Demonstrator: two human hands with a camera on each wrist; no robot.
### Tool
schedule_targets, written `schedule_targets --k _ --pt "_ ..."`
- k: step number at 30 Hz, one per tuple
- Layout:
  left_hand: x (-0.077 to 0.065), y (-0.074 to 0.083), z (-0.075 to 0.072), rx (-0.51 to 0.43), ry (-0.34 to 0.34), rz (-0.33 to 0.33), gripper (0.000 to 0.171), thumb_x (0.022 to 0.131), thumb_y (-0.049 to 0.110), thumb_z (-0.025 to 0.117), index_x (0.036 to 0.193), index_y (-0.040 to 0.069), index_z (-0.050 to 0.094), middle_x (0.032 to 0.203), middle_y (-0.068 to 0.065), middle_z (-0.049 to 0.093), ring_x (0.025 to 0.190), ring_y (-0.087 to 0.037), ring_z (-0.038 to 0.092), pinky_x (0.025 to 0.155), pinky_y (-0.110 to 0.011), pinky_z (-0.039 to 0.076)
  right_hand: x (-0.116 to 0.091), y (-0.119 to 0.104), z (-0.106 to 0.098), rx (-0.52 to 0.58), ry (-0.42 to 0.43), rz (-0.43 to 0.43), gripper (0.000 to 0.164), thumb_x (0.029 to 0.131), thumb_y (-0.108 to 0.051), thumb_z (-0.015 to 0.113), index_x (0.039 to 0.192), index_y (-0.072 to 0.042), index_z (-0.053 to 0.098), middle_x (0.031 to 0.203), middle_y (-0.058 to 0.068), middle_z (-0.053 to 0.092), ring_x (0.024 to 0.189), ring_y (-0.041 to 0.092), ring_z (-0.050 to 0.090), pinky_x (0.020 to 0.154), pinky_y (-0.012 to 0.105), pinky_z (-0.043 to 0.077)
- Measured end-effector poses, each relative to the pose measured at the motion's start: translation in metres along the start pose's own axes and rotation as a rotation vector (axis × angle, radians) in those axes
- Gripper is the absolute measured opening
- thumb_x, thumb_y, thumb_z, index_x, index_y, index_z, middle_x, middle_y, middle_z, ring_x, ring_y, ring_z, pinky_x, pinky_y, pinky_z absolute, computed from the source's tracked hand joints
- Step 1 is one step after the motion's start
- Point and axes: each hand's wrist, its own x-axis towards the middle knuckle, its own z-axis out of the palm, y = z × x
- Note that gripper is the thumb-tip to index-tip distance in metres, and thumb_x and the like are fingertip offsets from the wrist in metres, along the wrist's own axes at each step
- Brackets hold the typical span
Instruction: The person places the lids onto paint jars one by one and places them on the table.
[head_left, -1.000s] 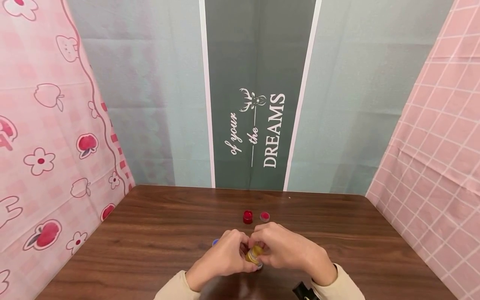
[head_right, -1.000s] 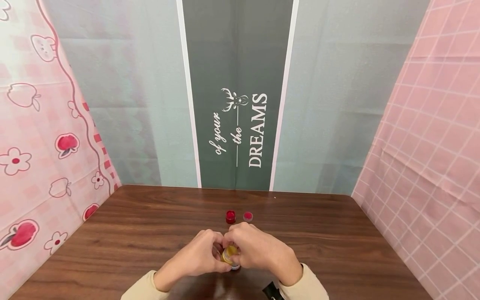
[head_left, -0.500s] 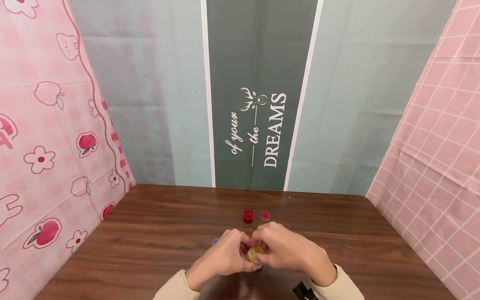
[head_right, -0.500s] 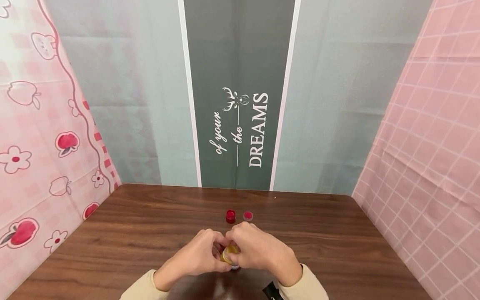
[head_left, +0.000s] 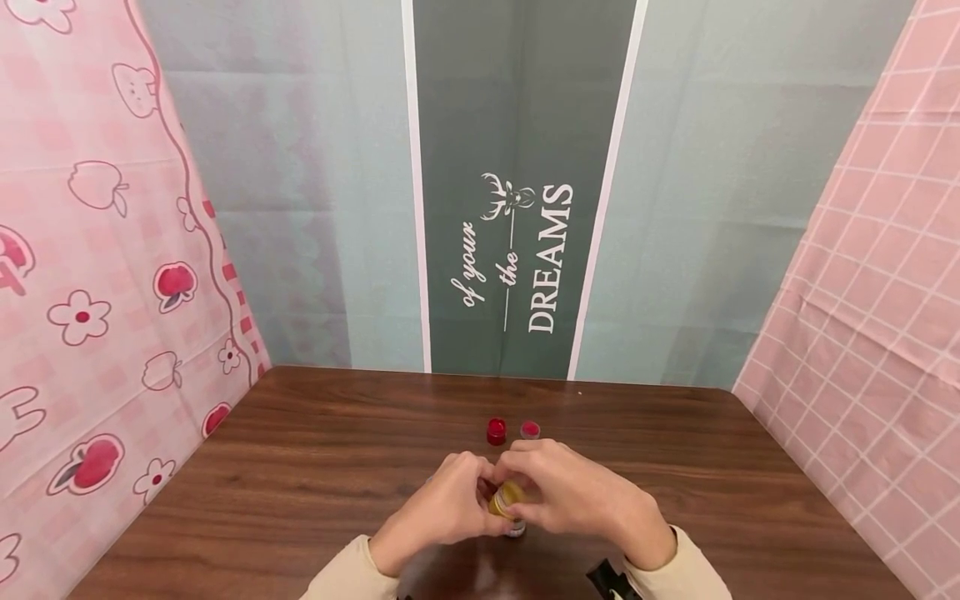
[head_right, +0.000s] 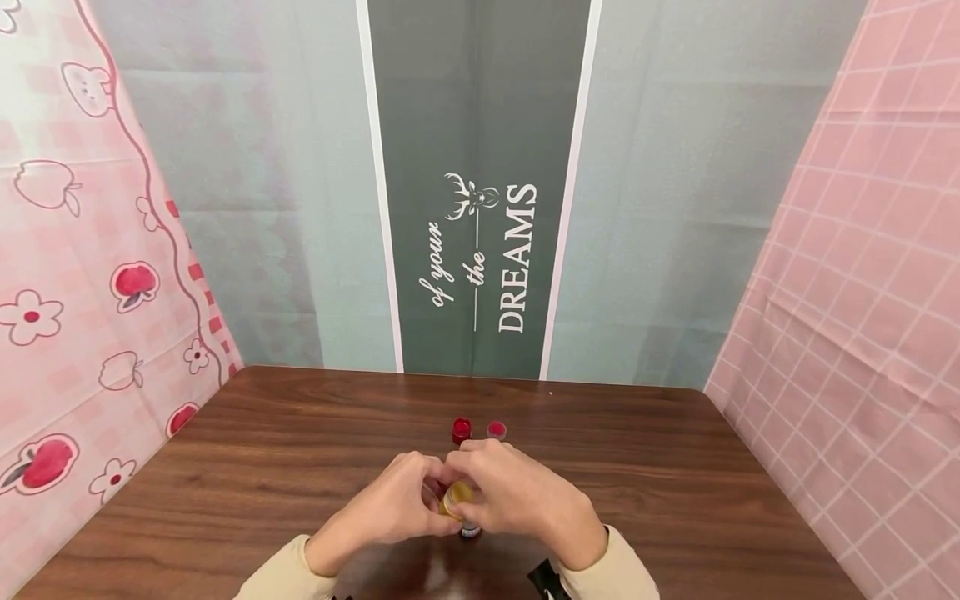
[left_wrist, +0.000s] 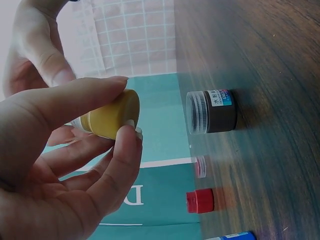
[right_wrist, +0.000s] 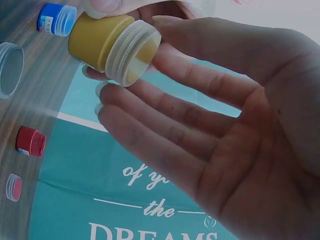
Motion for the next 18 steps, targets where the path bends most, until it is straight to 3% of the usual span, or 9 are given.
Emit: schedule_targets --k 8,18 --pt "0.0013 0.0004 -0.0023 -0.010 -0.003 -0.037 0.020 0.073 0.010 0.091 0.081 0.011 0.072 0.072 0.009 0.070 0.058 0.002 0.057 0.055 -0.017 0.052 0.0004 -0.0009 -0.0010 -0.028 -0.015 -0.023 0.026 0.080 -0.001 0.082 0.096 -0.017 0.069 0.087 -0.008 0.062 0.079 -0.002 0.049 0.069 0.011 0.045" --pt "-0.0001 0.0013 -0.0008 0.012 -0.003 -0.033 0.019 0.073 0.009 0.091 0.085 0.011 0.075 0.077 0.008 0.073 0.061 0.003 0.059 0.056 -0.017 0.052 0.0017 -0.0012 0.0003 -0.004 -0.024 0.016 0.018 0.084 -0.004 0.081 0.094 -0.014 0.070 0.078 -0.007 0.055 0.071 0.001 0.047 0.061 0.010 0.040"
